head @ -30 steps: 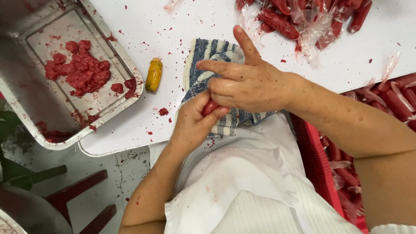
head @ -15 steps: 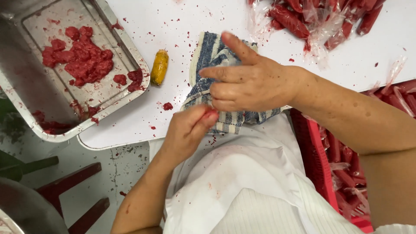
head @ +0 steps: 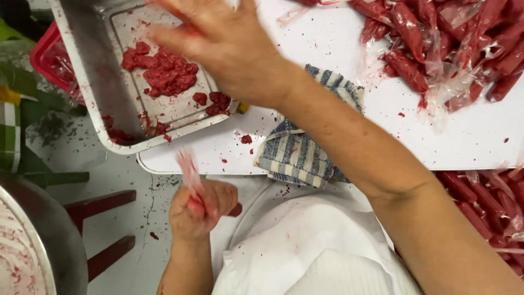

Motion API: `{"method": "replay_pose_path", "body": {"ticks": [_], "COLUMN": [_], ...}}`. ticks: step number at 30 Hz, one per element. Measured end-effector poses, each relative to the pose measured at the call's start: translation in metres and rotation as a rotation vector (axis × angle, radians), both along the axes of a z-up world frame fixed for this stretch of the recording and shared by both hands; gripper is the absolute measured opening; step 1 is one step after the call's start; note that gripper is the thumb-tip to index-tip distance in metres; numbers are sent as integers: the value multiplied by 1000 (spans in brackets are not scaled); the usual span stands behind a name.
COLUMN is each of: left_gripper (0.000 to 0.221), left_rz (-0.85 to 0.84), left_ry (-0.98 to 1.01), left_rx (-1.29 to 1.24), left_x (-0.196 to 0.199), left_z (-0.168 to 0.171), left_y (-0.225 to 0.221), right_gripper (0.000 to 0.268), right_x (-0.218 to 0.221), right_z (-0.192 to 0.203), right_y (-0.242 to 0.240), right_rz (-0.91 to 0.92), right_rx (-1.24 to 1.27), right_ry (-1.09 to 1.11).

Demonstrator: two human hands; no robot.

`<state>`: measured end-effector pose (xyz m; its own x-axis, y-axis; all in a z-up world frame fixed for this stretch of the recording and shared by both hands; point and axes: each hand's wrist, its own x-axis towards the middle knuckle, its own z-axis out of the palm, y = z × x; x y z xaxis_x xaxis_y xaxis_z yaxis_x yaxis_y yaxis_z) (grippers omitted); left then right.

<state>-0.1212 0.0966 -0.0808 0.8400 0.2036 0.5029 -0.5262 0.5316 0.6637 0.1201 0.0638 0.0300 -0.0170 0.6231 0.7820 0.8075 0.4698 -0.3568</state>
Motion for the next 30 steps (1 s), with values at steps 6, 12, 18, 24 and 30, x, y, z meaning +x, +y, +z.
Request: {"method": "replay_pose_path", "body": {"ticks": [6, 12, 18, 24, 30], "left_gripper": [34, 72, 38, 38, 17], "left_rz": [-17, 199, 577, 320, 530], "left_ry": [322, 393, -75, -38, -185], "left_rx": [-286, 349, 526, 351, 919], "left_x": [39, 67, 116, 130, 109], "left_z": [-10, 6, 61, 82, 93], "left_y": [-26, -30, -63, -69, -55], "right_gripper": [62, 40, 27, 30, 35], "right_x": [-56, -41, -35, -32, -13], "right_z": [-42, -48, -68, -67, -56], "right_y": [-77, -126, -146, -191, -208], "right_rz": [368, 304, 208, 245, -184], "right_rx": [-650, -122, -391, -237, -376], "right_ry": [654, 970, 721, 899, 211]}}
